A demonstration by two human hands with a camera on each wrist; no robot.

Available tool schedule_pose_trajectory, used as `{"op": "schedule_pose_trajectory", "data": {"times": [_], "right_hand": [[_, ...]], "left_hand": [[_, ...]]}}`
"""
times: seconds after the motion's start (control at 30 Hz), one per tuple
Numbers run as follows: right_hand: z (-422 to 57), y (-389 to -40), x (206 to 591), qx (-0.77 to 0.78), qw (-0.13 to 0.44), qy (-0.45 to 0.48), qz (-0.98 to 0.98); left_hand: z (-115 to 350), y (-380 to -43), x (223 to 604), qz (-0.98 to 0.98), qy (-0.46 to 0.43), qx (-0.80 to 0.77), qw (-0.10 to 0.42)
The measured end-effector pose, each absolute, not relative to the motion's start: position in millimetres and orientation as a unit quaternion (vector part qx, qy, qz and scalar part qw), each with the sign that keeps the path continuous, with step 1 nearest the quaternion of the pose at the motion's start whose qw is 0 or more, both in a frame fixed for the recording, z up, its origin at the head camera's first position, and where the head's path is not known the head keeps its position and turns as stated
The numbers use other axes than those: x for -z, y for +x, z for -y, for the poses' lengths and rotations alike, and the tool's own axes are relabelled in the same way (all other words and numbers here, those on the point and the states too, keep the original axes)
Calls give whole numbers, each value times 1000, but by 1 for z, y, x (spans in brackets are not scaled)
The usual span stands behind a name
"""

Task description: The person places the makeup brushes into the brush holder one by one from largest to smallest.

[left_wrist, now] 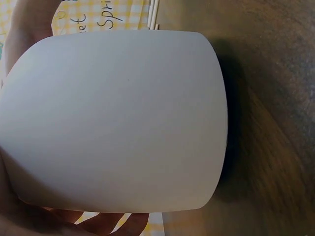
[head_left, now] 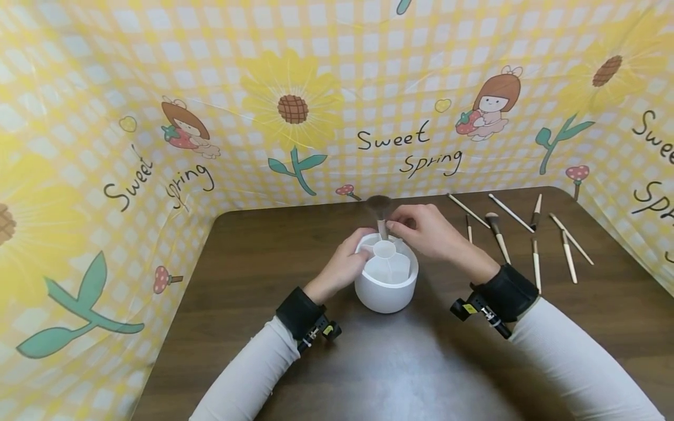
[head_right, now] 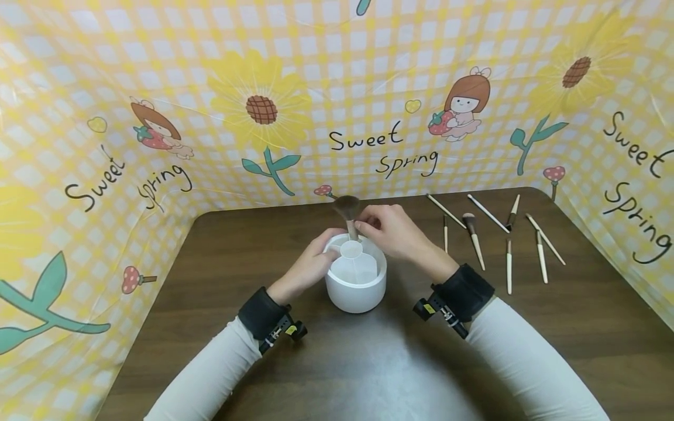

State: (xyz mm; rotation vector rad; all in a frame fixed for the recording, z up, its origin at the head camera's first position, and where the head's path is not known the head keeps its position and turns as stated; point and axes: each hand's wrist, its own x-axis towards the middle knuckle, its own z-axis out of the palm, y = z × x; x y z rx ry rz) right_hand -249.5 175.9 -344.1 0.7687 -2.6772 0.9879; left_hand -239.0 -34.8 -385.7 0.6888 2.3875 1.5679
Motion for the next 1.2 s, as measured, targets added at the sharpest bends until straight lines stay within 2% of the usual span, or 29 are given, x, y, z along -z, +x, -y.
{"op": "schedule_pose_trajectory", "data": {"times": [0.3,0.5,0.7,0.9,1.2], "right_hand": [[-235,-262,329,-255,119,197,939],[-305,-276,341,-182,47,117,975],[-354,-280,375,-162,-26,30,986],[-364,-283,399,-170,-34,-7,985],[-360,-284,408,-165,-33,-21,986]], "left_hand": [[35,-245,399,-813,241,-523,84],[35,-245,400,-817,240,-520,71],[34,-248,403,-812,246,-524,75],[34,-247,402,-813,242,-525,73],[36,-244,401,-806,242,-534,83]]}}
